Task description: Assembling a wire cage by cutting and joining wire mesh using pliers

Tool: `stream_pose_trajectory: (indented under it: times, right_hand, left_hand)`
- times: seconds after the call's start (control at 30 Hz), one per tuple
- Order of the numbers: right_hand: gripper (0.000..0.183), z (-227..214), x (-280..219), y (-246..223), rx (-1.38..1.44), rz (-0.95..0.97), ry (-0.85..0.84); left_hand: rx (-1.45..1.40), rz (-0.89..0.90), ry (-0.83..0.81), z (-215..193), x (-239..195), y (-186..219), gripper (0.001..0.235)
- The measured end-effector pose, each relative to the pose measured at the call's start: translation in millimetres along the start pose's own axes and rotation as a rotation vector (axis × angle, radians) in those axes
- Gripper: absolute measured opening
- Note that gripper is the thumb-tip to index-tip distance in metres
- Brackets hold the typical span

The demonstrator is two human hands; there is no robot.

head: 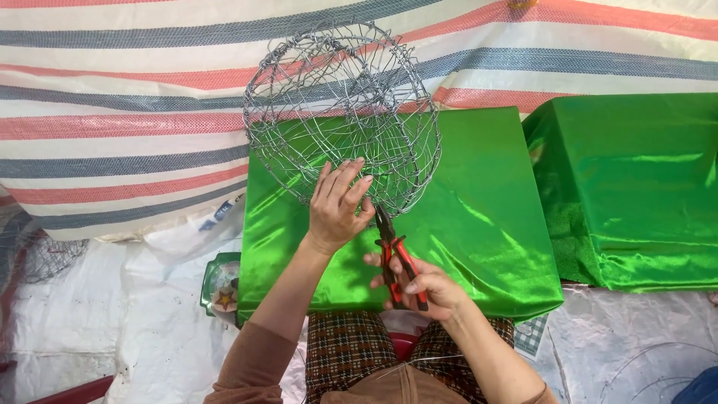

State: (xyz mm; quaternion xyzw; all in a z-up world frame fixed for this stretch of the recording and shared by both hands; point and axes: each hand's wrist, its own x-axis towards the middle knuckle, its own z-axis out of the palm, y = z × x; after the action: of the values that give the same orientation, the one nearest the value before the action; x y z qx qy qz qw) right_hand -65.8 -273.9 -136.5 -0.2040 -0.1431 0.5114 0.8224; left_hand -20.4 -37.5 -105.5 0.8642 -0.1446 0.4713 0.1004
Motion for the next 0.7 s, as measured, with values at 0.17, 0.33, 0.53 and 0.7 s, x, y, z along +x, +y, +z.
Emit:
stream_pose_trajectory:
  times: [0.17,0.33,0.53,0.7]
  right_hand:
    - [0.034,1,5,5,0.09,-0.018,-0.03]
    - [0.035,-9,11,11,0.172,-0.034,-0.041]
    - [0.024,-28,11,21,0.247,-0.046,-0.012]
    - [0.024,-1,8,18,0.225,-0.08,0.125]
  left_hand:
    - [-0.009,-0.007,0.001,-2,3,5,0.061]
    - [-0.003,-0.006,0.001,-3,2,4,0.06]
    - [0.007,-0.01,0.004,-7,2,6,0.057]
    - [0.079,0.037,0.006,-10,39,33,0.07]
